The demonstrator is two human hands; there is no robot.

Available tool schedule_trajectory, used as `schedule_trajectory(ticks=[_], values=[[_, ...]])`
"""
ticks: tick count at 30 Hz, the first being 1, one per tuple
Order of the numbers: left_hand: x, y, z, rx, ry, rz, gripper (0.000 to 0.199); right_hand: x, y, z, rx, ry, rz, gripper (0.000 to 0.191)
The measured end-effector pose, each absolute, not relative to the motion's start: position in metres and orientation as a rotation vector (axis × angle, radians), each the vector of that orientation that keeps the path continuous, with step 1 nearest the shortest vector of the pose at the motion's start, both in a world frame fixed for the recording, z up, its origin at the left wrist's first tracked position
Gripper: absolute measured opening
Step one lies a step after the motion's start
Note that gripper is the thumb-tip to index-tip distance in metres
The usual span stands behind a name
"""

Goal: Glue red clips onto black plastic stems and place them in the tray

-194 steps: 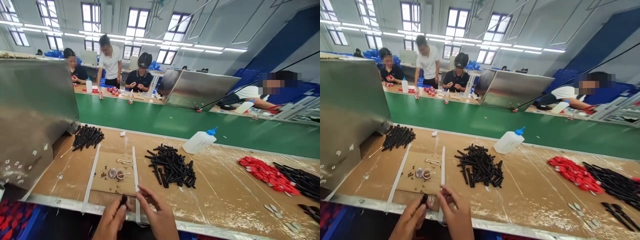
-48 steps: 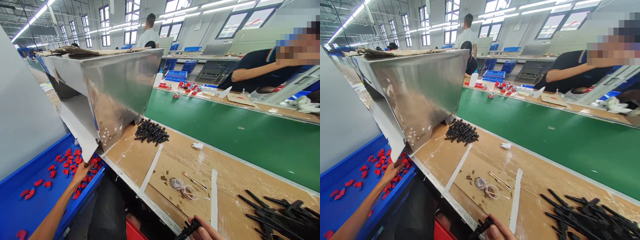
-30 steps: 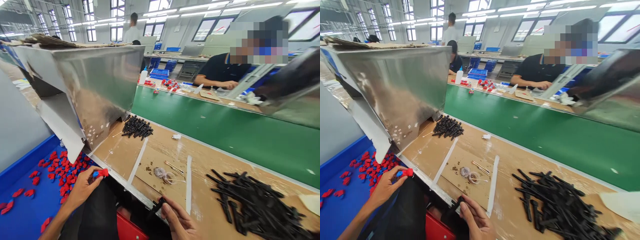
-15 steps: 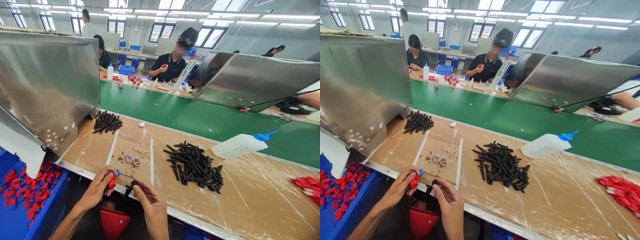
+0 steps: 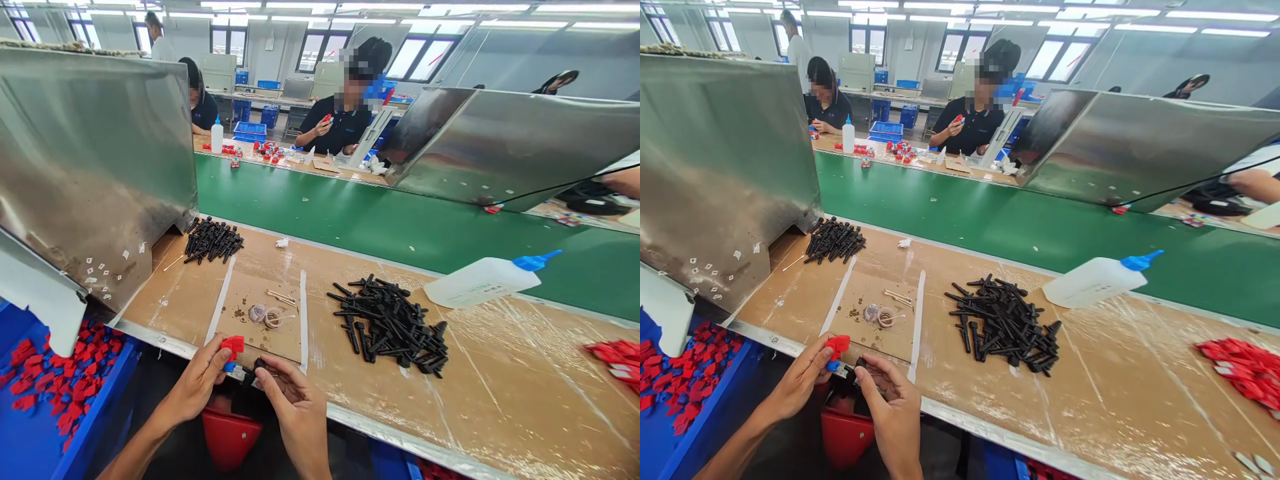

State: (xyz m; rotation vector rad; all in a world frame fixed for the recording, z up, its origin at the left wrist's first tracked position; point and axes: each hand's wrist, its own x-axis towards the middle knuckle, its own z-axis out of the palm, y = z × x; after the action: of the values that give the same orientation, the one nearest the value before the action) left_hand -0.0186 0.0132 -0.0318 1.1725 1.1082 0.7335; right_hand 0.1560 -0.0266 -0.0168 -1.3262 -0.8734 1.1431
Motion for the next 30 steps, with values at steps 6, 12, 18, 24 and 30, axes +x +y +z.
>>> schedule_trajectory(ticks=[6, 12, 18, 24, 30], values=[[-0.011, 0.012, -0.025, 1.326, 1.083, 0.735, 0.036, 0.154, -0.029, -0.025, -1.322, -0.884, 1.186, 0.026], [-0.002, 0.015, -0.025, 1.405, 1.026, 0.719, 0.034, 0.152, -0.027, -0.023, -1.287, -0.825, 1.247, 0.027], [0.0, 0.02, -0.03, 1.135, 0.791, 0.659, 0.036, 0.157, -0.021, -0.026, -1.273, -0.801, 1.268, 0.028], [0.001, 0.027, -0.032, 1.086, 0.636, 0.481, 0.049, 0.165, -0.021, -0.029, -1.089, -1.009, 1.406, 0.064], [0.003, 0.018, -0.024, 1.444, 0.754, 0.588, 0.041, 0.173, -0.031, -0.035, -1.169, -0.971, 1.259, 0.047]])
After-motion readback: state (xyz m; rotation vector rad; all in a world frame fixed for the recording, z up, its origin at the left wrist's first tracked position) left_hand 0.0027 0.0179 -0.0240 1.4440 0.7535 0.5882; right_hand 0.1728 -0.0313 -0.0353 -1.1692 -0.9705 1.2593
